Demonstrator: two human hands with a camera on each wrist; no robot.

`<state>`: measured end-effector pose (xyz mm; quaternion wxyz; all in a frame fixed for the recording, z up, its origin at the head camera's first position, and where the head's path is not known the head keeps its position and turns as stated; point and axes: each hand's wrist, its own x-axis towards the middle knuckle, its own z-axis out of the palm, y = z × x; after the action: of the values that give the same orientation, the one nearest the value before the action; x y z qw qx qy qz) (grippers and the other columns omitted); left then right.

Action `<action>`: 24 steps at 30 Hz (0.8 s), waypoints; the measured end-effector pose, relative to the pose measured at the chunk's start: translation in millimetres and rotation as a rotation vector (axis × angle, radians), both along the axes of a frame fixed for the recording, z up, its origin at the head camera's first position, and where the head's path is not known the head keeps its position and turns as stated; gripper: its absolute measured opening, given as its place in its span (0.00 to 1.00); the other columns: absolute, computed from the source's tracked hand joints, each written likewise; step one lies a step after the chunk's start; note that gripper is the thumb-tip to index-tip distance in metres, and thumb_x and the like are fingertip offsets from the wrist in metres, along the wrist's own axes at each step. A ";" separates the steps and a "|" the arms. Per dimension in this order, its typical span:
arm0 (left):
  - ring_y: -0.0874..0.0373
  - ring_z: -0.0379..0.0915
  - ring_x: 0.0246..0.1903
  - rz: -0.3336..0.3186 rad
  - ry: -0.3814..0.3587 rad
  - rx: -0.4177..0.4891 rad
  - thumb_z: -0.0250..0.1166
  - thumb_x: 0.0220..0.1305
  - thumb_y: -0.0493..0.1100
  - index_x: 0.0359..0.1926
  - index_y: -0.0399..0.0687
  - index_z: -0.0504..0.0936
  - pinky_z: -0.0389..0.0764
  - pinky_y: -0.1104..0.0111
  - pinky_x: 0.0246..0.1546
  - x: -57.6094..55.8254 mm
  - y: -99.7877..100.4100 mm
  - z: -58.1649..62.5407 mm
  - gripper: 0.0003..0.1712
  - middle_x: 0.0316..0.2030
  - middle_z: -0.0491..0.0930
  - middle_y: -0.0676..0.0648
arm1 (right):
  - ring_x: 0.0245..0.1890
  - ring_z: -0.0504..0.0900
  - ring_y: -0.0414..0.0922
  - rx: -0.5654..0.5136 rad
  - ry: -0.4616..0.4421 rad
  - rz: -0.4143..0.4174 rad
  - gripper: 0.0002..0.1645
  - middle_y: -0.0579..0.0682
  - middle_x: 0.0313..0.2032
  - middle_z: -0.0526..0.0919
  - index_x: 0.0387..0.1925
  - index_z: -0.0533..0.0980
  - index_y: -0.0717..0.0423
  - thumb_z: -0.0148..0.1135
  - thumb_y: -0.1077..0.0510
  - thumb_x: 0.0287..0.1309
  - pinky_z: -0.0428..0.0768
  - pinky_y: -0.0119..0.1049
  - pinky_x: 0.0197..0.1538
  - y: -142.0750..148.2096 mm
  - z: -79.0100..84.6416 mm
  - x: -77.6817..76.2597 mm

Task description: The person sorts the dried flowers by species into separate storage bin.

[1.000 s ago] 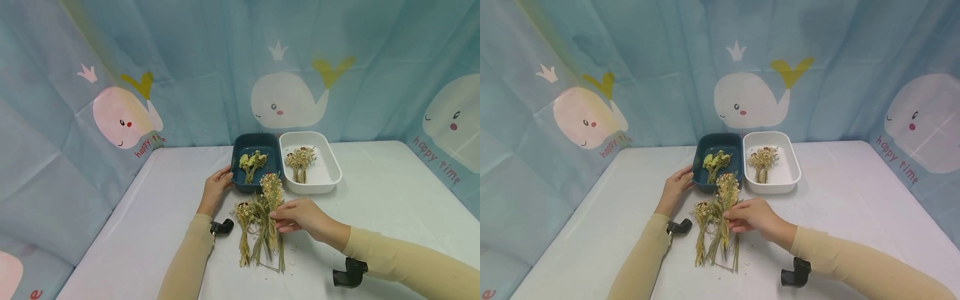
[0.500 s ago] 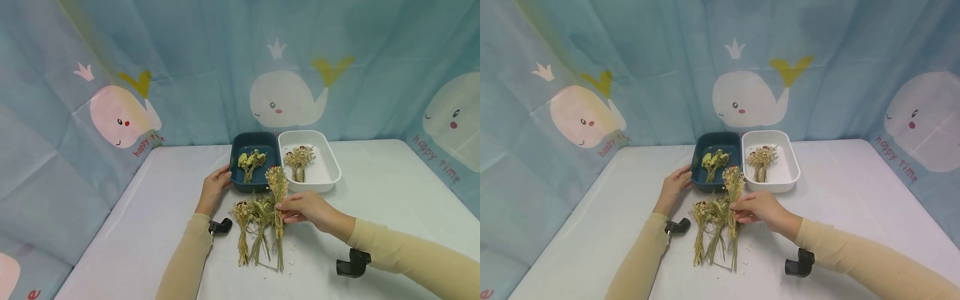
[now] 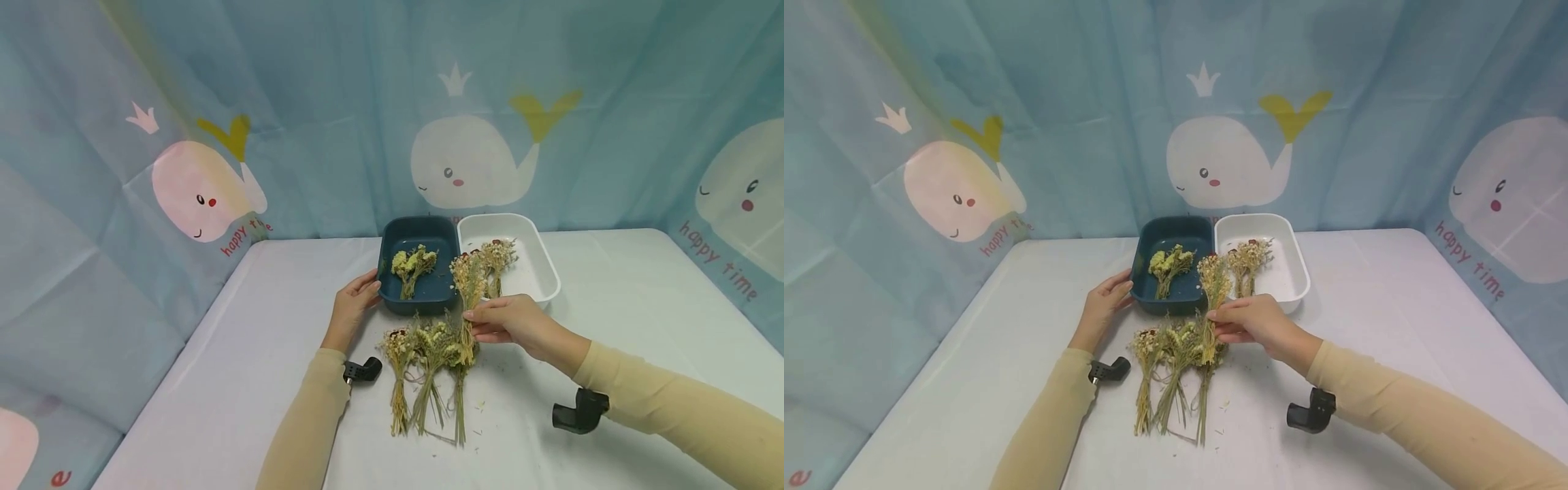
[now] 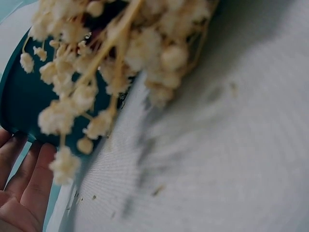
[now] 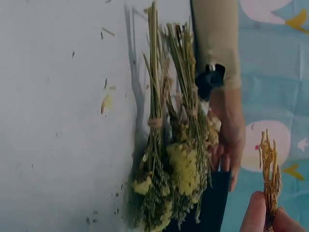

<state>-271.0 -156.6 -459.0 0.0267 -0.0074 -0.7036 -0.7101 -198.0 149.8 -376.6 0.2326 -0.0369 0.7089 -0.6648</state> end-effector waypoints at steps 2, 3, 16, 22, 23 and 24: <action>0.48 0.73 0.65 0.000 0.002 0.000 0.64 0.70 0.44 0.68 0.46 0.73 0.81 0.58 0.62 0.1 -0.5 0.4 0.27 0.67 0.73 0.41 | 0.29 0.88 0.36 -0.010 -0.008 -0.013 0.16 0.46 0.28 0.88 0.49 0.81 0.69 0.65 0.61 0.64 0.89 0.33 0.42 2.0 1.2 -3.0; 0.48 0.72 0.65 0.001 0.002 0.001 0.64 0.70 0.44 0.68 0.46 0.73 0.81 0.58 0.62 0.1 -0.8 0.7 0.27 0.67 0.73 0.41 | 0.28 0.88 0.36 -0.013 -0.010 -0.020 0.16 0.46 0.28 0.89 0.49 0.81 0.70 0.64 0.62 0.64 0.89 0.32 0.42 2.9 1.8 -4.6; 0.49 0.73 0.65 0.015 0.011 0.002 0.64 0.70 0.45 0.68 0.46 0.74 0.81 0.59 0.62 -0.2 -4.9 3.3 0.27 0.67 0.73 0.41 | 0.30 0.87 0.35 0.007 0.022 -0.053 0.27 0.45 0.30 0.88 0.58 0.72 0.79 0.63 0.63 0.65 0.88 0.32 0.46 9.3 8.4 -24.5; 0.48 0.73 0.64 0.008 0.009 -0.012 0.64 0.70 0.45 0.68 0.47 0.74 0.82 0.60 0.60 4.1 -2.9 -2.2 0.27 0.67 0.73 0.41 | 0.30 0.87 0.36 0.001 0.015 -0.076 0.29 0.46 0.30 0.88 0.59 0.71 0.79 0.65 0.61 0.64 0.89 0.33 0.45 15.2 8.0 -29.8; 0.48 0.73 0.64 0.004 0.011 -0.013 0.64 0.70 0.45 0.68 0.47 0.74 0.82 0.59 0.61 3.8 -2.3 -2.8 0.27 0.67 0.73 0.41 | 0.30 0.88 0.36 0.001 0.011 -0.082 0.29 0.46 0.30 0.88 0.59 0.71 0.78 0.66 0.61 0.64 0.89 0.33 0.45 16.9 8.3 -31.3; 0.48 0.73 0.64 0.003 0.011 -0.013 0.64 0.70 0.45 0.68 0.47 0.74 0.81 0.59 0.61 3.4 -1.8 -3.2 0.27 0.67 0.73 0.41 | 0.30 0.88 0.36 -0.001 0.006 -0.088 0.29 0.46 0.30 0.88 0.59 0.71 0.78 0.66 0.61 0.64 0.89 0.32 0.45 18.5 8.7 -33.2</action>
<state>-267.6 -158.5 -462.2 0.0316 -0.0106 -0.7080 -0.7054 -231.2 168.3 -367.9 0.2012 -0.0078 0.7101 -0.6747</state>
